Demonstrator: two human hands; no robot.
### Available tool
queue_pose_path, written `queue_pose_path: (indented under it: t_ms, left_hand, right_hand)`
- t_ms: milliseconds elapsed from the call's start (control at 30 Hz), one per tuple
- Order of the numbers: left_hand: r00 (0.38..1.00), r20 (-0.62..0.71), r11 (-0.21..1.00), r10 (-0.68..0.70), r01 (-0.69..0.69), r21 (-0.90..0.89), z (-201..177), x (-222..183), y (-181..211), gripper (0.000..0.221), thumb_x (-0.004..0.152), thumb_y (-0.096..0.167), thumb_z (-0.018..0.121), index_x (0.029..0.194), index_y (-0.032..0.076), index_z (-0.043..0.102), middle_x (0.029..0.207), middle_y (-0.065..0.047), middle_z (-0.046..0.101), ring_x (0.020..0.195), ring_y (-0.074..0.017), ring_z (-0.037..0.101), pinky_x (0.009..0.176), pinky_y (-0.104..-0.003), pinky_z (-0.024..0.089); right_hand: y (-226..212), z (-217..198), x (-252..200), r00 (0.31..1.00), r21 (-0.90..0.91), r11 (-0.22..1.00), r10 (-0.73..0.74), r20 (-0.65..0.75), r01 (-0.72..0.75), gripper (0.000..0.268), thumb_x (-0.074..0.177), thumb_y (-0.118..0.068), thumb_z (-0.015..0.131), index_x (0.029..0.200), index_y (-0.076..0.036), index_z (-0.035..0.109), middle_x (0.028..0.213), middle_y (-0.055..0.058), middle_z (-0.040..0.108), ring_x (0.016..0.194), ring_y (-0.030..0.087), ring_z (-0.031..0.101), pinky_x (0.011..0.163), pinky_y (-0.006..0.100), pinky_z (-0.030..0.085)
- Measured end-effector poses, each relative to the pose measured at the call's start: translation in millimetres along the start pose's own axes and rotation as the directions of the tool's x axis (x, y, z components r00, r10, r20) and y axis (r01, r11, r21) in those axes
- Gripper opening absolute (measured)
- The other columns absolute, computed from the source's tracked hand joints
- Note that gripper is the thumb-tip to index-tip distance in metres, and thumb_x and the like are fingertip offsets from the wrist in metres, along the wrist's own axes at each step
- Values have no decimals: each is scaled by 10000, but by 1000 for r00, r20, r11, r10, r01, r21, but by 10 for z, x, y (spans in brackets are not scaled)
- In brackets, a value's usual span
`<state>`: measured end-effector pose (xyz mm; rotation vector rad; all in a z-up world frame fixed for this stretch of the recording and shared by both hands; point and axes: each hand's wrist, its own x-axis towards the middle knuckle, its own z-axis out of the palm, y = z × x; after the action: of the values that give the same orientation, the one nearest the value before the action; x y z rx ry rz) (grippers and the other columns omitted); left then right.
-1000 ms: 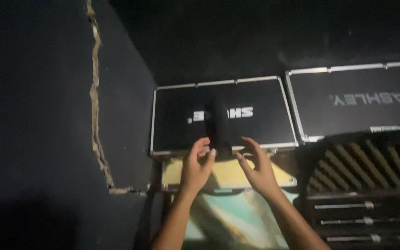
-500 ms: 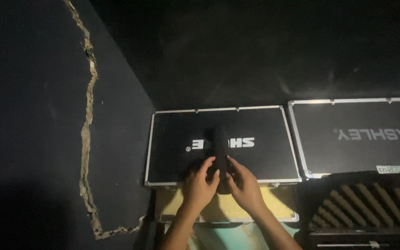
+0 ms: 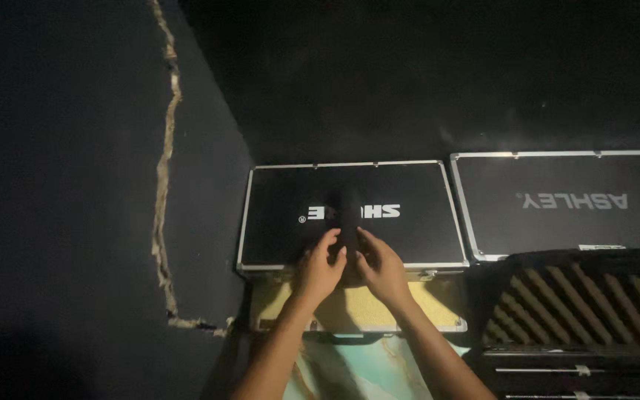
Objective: The person puts components into a padded protective case and closes it.
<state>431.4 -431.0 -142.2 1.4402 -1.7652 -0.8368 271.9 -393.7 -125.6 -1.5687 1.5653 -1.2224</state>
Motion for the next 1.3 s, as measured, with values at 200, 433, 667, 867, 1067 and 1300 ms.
queue_pose_path:
  t_ms: [200, 433, 667, 867, 1067, 1300]
  left_hand:
    - [997, -70, 930, 15, -40, -365, 11, -386, 66, 455, 936, 127, 713, 1368, 95, 576, 1164, -116, 690, 950, -216, 698, 801, -348, 583]
    - [999, 11, 906, -31, 33, -422, -302, -1317, 819, 434, 922, 99, 714, 1333, 102, 575, 1193, -131, 684, 968, -170, 719, 760, -307, 606]
    - [984, 140, 897, -112, 161, -413, -178, -2304, 1242, 509, 915, 75, 741, 1362, 79, 497, 1291, -151, 631, 1038, -198, 711, 772, -314, 595]
    - [966, 227, 750, -127, 243, -615, 36, -2710, 1249, 680, 866, 28, 758, 1426, 41, 373, 1257, -171, 600, 1013, -207, 688, 773, -298, 591]
    - [979, 166, 675, -119, 202, -710, 150, -2688, 1213, 790, 871, 53, 747, 1486, 63, 252, 1261, -151, 612, 1062, -195, 669, 822, -307, 587]
    - [989, 76, 632, -126, 139, -762, 103, -2638, 1372, 728, 890, 13, 745, 1488, 14, 330, 1261, -154, 621, 1086, -207, 672, 884, -316, 590]
  right_hand:
    - [-224, -210, -334, 979, 192, 966, 150, 137, -175, 529, 918, -139, 657, 1428, -106, 523, 1232, 131, 697, 1028, 220, 729, 803, 342, 627]
    - [-540, -597, -1179, 984, 264, 954, 107, 143, -143, 494, 952, -144, 664, 1416, -51, 518, 1355, 137, 647, 1103, 230, 726, 849, 332, 621]
    - [-394, -950, -2286, 973, 468, 857, 154, 172, -218, 638, 874, -39, 719, 1452, -68, 450, 1419, 141, 562, 1190, 212, 631, 881, 331, 581]
    - [-364, -1223, -2754, 894, 486, 751, 361, 266, -448, 632, 873, -28, 697, 1461, -105, 476, 1366, 129, 620, 1097, 200, 640, 780, 324, 542]
    - [-326, -1318, -2880, 951, 566, 776, 140, 275, -278, 591, 910, -37, 682, 1465, -48, 479, 1429, 120, 579, 1291, 195, 555, 1044, 333, 460]
    - [-284, -1536, -3020, 958, 368, 903, 130, 254, -220, 530, 924, -33, 620, 1450, -33, 556, 1460, 95, 611, 1325, 154, 537, 1103, 298, 390]
